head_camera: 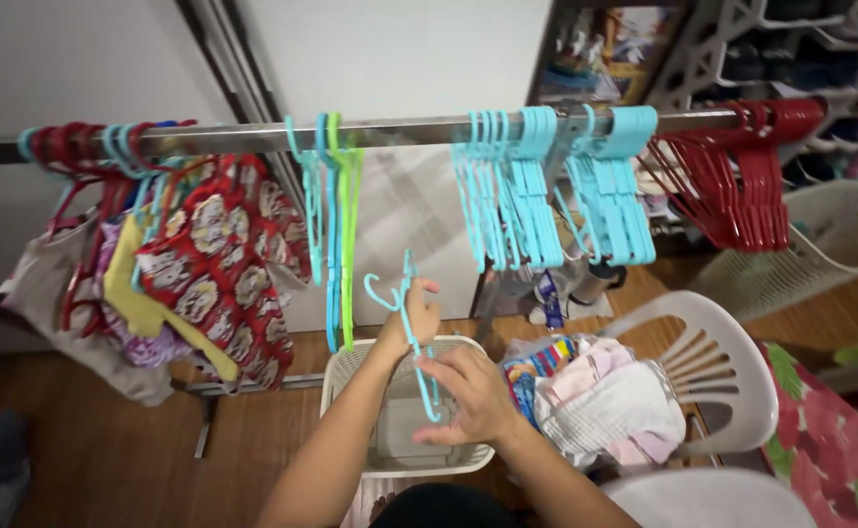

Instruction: Taking children's clothes off hangers from a garment rack.

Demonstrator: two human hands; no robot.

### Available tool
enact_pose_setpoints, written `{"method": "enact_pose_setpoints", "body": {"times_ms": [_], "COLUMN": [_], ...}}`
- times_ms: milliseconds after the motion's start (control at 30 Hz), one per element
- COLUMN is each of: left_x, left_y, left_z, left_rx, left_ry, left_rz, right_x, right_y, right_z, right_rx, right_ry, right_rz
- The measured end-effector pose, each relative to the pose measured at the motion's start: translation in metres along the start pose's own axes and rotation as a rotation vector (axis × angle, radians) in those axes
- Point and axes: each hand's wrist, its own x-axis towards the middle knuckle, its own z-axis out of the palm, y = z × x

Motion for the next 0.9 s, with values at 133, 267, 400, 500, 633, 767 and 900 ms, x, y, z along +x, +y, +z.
{"method": "enact_pose_setpoints", "body": {"times_ms": [133, 267, 400, 500, 633, 767, 900], "left_x": [0.018, 0.049, 0.018, 0.011, 0.027, 0.043, 0.041], "left_y": [-0.013, -0.031, 0.081, 0.098, 0.084, 0.08, 0.123], "left_z": [0.016, 0.028, -0.029, -0.039, -0.033, -0.038, -0.061], "left_rx": [0.125, -0.403, -0.6, -0.639, -0.644, -0.522, -0.522], "left_ry": [-0.138, -0.218, -0.012, 0.022, 0.084, 0.195, 0.178], "left_rz": [-0.047, 0.092, 0.053, 0.088, 0.135, 0.252, 0.2], "right_x": [-0.013, -0.003, 0.06, 0.102, 0.138, 0.144, 0.146], "right_y": [0.006, 0.021, 0.013, 0.015, 0.026, 0.031, 0.029], "right_z": [0.014, 0.006, -0.03, -0.047, -0.054, -0.051, -0.051], "right_rx": [-0.102, -0.131, -0.142, -0.191, -0.226, -0.183, -0.161], "right_ry": [0.043, 0.189, 0.363, 0.352, 0.345, 0.342, 0.334], "right_rz": [0.088, 0.181, 0.243, 0.351, 0.293, 0.334, 0.377]}}
